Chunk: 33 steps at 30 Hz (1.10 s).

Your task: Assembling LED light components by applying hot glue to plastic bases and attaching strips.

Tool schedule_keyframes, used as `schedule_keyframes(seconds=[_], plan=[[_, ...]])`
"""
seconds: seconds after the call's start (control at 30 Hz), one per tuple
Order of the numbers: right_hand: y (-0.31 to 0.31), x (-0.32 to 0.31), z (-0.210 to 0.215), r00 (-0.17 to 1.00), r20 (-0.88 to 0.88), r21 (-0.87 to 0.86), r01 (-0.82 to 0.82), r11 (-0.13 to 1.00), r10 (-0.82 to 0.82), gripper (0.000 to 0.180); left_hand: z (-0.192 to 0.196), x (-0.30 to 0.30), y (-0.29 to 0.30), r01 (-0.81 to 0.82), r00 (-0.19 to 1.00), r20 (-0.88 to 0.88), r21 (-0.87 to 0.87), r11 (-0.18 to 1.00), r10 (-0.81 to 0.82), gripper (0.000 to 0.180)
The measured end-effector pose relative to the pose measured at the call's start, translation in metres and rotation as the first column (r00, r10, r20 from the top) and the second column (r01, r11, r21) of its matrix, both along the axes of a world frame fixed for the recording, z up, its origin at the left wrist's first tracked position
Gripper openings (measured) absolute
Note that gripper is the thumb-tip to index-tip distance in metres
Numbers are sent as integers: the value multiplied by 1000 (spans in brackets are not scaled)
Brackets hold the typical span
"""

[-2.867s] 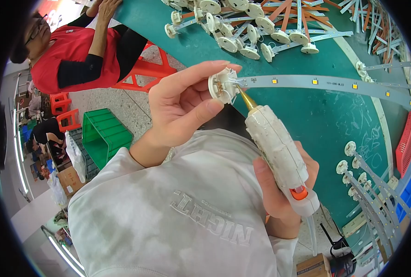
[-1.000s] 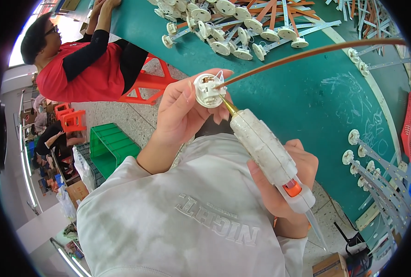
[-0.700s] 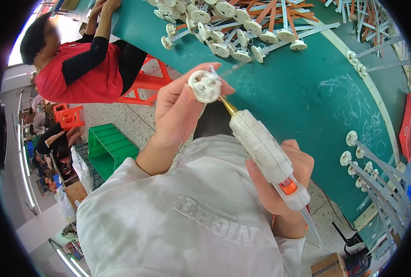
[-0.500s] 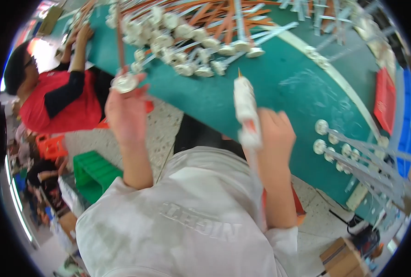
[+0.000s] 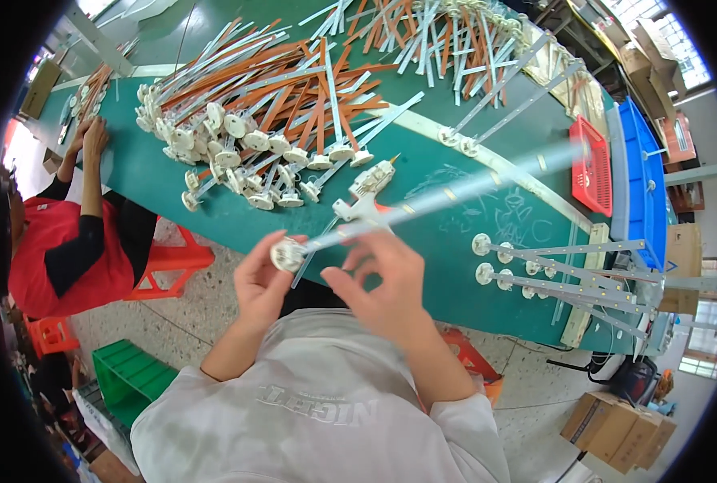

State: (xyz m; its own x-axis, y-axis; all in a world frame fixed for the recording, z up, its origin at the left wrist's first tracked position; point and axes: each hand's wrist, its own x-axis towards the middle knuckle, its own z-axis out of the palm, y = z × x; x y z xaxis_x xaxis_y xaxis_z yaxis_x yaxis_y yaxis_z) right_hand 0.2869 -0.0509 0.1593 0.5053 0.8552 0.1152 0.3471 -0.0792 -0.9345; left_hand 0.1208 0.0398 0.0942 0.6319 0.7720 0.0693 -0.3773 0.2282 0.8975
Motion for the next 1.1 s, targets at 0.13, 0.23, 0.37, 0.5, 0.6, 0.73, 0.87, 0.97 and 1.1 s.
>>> schedule_keyframes(seconds=[0.13, 0.23, 0.37, 0.5, 0.6, 0.73, 0.87, 0.97, 1.1], plan=[[13, -5, -1, 987, -114, 93, 127, 988, -116, 19, -7, 25, 8, 37, 999, -4, 201, 979, -37, 60], [18, 23, -7, 935, 120, 133, 319, 938, -334, 14, 0, 34, 26, -70, 991, -73, 427, 901, 111, 59], [23, 104, -34, 523, 573, 230, 636, 737, -630, 19, -19, 18, 57, -116, 929, -142, 765, 633, 341, 58], [30, 162, -53, 262, 672, 208, 831, 516, -693, 18, -33, 12, 63, -183, 894, -15, 899, 398, 447, 38], [30, 198, -66, 199, 689, 165, 894, 417, -697, 17, -37, 16, 64, -240, 907, 73, 898, 368, 414, 29], [33, 220, -70, 195, 647, 194, 893, 407, -737, 17, -34, 19, 69, -168, 909, -36, 881, 443, 416, 20], [43, 225, -74, 278, 652, 85, 898, 432, -706, 18, -32, 19, 73, -161, 909, -50, 873, 460, 413, 18], [59, 223, -82, 234, 752, 107, 879, 465, -616, 19, -29, 11, 73, -193, 891, -38, 871, 452, 453, 18], [32, 243, -95, 277, 767, 88, 848, 523, -579, 28, -34, 13, 72, -231, 904, 4, 846, 480, 427, 18]])
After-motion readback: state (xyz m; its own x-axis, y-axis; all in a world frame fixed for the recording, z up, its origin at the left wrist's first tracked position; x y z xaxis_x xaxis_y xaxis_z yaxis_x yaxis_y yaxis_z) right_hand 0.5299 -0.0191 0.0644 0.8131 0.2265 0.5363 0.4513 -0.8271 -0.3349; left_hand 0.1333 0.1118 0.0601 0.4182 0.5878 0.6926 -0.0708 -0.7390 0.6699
